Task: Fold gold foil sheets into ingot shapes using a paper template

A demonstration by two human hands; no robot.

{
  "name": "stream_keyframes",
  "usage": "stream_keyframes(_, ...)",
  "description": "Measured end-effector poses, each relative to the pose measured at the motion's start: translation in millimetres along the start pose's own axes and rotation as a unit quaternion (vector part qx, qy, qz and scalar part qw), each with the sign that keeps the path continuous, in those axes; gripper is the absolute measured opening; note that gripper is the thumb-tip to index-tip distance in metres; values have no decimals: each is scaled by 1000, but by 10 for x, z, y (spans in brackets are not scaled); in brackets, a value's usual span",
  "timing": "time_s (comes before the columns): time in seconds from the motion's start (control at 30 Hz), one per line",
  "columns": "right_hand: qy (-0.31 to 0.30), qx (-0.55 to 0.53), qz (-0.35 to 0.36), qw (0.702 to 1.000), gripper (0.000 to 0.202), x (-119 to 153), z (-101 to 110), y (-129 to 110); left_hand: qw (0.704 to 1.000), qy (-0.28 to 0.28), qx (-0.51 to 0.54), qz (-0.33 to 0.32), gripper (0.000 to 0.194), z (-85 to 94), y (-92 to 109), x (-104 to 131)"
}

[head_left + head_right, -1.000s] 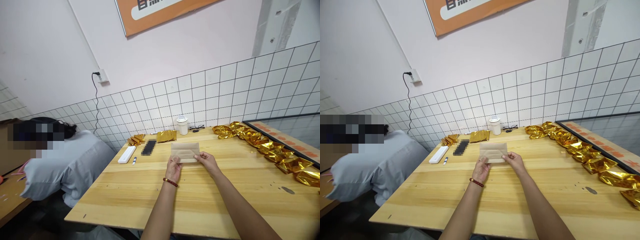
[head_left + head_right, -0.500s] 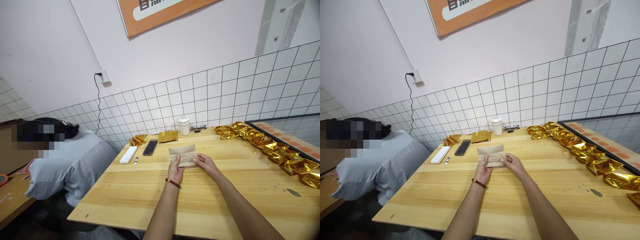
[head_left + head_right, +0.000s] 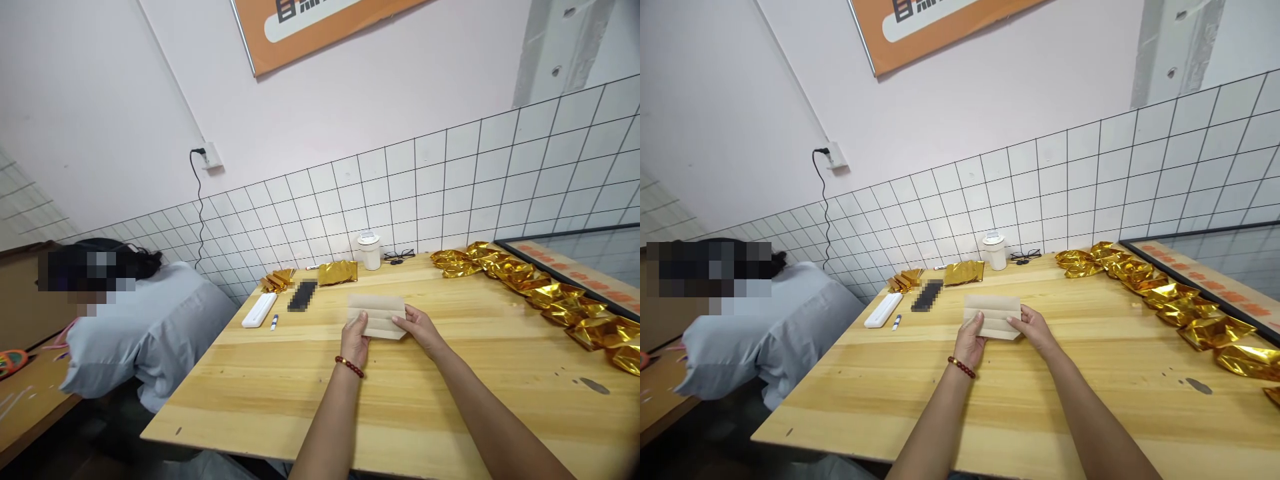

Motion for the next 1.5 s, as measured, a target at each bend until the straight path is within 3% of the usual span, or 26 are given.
stream_keyframes(0.3, 14, 0, -19, 1000, 57, -3, 48, 56, 998, 26, 23, -58, 41, 80, 97, -44)
stream_keyframes(0.43, 14, 9, -10, 1000, 59, -1, 30, 31, 998, -6, 59, -27, 43, 35, 73, -28)
stream_keyframes(0.6, -23, 23, -15, 999, 56, 14, -48, 23, 1000, -17, 20, -13, 51, -5, -14, 9)
stream_keyframes(0.8, -47, 88, -28, 995, 48, 7, -52, 99, 998, 36, 25, -37, 41, 42, 20, 0)
stream_keyframes(0.97, -44, 117, -38, 991, 41, -6, -24, 157, 996, 44, 62, -44, 36, 74, 49, -28)
stream_keyframes(1.17, -57, 106, -53, 991, 39, 11, -78, 149, 989, 64, 134, -1, 21, 174, 42, -106)
stream_keyframes(1.23, -32, 94, -47, 994, 39, -5, -44, 142, 988, 79, 134, -8, 18, 200, 74, -111)
stream_keyframes(1.33, 61, 51, -23, 997, 41, -43, 93, 130, 989, 99, 105, -32, 19, 215, 128, -94)
stream_keyframes(1.5, 181, 3, 29, 983, 43, -78, 302, 116, 994, 92, 11, -60, 26, 209, 125, -81)
Point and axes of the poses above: each hand's wrist, its own x-axis away from the middle knuckle, its own z-axis out of the back of the hand, y = z × x, the point moved 6 cm from there along -x, towards the middle knuckle, and after that the axes turned 4 degrees about x, right-handed, at the moved point
